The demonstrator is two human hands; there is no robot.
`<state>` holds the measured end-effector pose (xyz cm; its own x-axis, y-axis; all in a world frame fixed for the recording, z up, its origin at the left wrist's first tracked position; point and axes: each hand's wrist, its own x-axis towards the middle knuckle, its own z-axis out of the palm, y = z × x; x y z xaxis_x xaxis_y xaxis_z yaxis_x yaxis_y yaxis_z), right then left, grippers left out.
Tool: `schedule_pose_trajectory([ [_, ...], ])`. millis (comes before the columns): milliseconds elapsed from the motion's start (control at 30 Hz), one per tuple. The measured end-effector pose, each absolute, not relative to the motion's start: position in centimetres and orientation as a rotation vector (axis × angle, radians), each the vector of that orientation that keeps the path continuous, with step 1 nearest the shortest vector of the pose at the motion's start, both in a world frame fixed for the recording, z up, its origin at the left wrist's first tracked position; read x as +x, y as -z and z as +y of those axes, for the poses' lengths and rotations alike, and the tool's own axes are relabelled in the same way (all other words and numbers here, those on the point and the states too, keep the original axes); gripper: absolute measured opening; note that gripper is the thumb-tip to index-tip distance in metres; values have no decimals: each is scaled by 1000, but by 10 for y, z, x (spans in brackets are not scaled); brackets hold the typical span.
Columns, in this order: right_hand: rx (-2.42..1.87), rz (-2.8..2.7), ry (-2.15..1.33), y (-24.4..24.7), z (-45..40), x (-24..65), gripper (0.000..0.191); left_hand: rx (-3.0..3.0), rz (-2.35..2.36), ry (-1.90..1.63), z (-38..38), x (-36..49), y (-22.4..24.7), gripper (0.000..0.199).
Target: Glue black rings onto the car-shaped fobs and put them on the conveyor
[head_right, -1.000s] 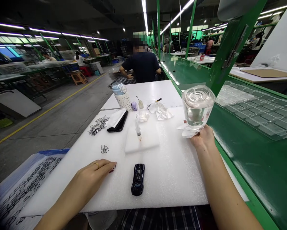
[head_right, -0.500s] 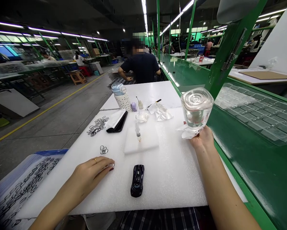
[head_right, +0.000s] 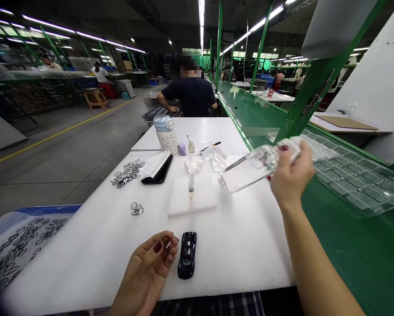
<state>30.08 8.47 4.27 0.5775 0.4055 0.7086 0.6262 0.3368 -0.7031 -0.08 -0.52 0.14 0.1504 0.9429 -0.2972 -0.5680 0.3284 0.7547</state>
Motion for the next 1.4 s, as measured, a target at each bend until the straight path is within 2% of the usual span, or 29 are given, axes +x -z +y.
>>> schedule_pose_trajectory([
  [100,-1365,-1368,338,-59,89,283,40,425,816,-1196,-4,-2,-1,25],
  [233,-1434,-1629,401,-75,100,261,32,439,762,-1182,-3,-7,1,23],
  [333,-1379,-1528,305,-89,104,257,13,478,725,-1175,-3,-7,3,20],
  [567,-1130,-1077,341,-102,64,276,13,534,676,-1175,-7,-10,11,16],
  [700,-1039,-850,-31,-87,29,263,23,549,659,-1148,-7,-12,13,16],
  [900,-955,-845,-1162,-50,-6,202,35,564,608,-1122,-7,-12,8,13],
  [1000,-1040,-977,-1336,-36,-17,179,30,548,581,-1122,-9,-12,7,12],
  [1100,-1235,-1241,-1218,-30,-23,164,21,540,560,-1127,-9,-13,9,11],
  [1267,-1149,-1644,-505,-29,-23,141,3,522,533,-1143,-9,-12,12,11],
  [1400,-1009,-1823,-188,-25,-24,129,17,489,523,-1159,-10,-10,9,11],
])
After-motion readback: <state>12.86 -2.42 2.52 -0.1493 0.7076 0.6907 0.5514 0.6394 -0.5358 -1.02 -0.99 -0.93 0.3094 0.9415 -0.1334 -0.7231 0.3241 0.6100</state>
